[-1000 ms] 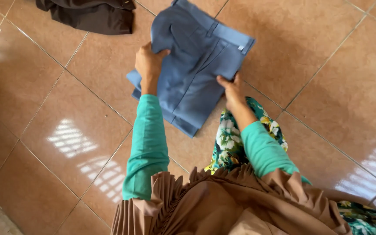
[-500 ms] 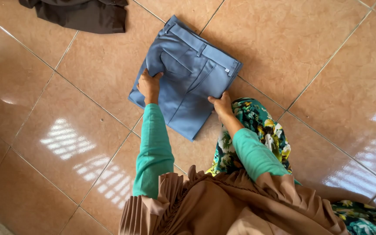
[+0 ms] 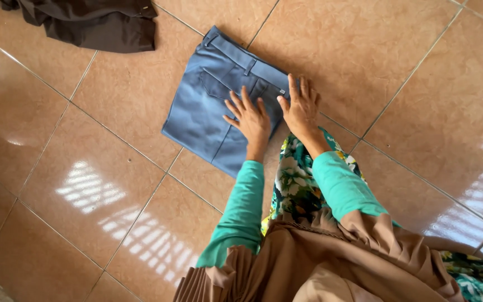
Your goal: The person folds multiple pairs of gray trousers on a tiled floor. They smooth each pair, fold the legs together, fold the garment in half, and then fold it again into a compact rectangle before placing it aside.
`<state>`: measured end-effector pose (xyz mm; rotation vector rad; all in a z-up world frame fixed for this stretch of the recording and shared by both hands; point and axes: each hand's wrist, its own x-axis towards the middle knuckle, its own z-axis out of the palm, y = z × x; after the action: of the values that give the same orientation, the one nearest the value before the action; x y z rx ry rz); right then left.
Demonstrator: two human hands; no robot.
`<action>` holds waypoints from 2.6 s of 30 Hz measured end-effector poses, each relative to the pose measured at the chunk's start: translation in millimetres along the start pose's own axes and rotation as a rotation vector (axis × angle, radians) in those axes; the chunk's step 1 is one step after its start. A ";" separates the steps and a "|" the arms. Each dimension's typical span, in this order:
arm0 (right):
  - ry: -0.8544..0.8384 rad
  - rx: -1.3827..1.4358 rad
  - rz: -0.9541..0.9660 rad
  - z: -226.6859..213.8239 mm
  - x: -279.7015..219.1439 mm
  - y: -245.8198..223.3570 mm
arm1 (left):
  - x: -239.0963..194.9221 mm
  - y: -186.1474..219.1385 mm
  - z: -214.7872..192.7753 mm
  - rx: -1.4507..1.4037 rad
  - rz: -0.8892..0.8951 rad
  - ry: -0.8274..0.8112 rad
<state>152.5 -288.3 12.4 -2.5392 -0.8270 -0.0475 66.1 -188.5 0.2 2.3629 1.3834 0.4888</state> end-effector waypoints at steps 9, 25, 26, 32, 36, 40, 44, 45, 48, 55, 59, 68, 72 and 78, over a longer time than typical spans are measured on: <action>-0.208 -0.053 -0.019 13.5 -8.0 11.8 | -26.7 -2.7 38.3 0.047 0.007 -0.112; -0.105 0.016 0.498 -84.7 -62.8 168.3 | -107.9 168.4 68.9 -0.053 0.379 -0.295; -0.078 0.051 0.515 -86.5 -72.1 176.1 | -117.3 174.3 72.4 -0.038 0.393 -0.351; -0.053 0.021 0.574 -87.0 -103.6 209.8 | -142.0 182.8 77.0 0.022 0.420 -0.477; -0.049 0.033 0.638 -111.0 -121.4 235.8 | -161.7 201.9 84.5 -0.002 0.468 -0.537; 0.043 -0.034 0.729 -139.0 -168.8 281.3 | -218.4 233.7 104.6 0.030 0.604 -0.580; 0.075 -0.103 0.856 -158.0 -224.3 317.5 | -283.1 252.5 111.6 0.016 0.710 -0.703; 0.082 -0.105 0.877 -161.4 -230.3 319.9 | -289.6 254.4 112.6 0.016 0.728 -0.715; 0.088 -0.099 0.921 -172.3 -241.4 321.1 | -300.7 257.1 114.5 0.064 0.752 -0.733; 0.175 -0.067 1.067 -221.9 -297.0 359.5 | -368.9 290.0 138.3 0.037 0.918 -0.720; 0.268 -0.129 1.264 -276.1 -388.4 380.4 | -475.8 319.4 134.1 -0.072 1.151 -0.718; 0.618 -0.328 1.615 -314.8 -620.9 336.5 | -704.1 280.5 30.8 -0.268 1.769 -0.964; 0.683 -0.646 1.667 -298.1 -698.1 303.3 | -748.3 239.0 9.4 -0.266 1.923 -1.133; 0.632 -0.883 1.878 -373.6 -744.2 248.9 | -773.4 225.3 2.7 -0.268 1.969 -1.488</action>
<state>-275.3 -1038.3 112.2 -2.5505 2.1780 -0.6052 -119.1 -972.3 15.5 1.9128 -1.5678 -0.6232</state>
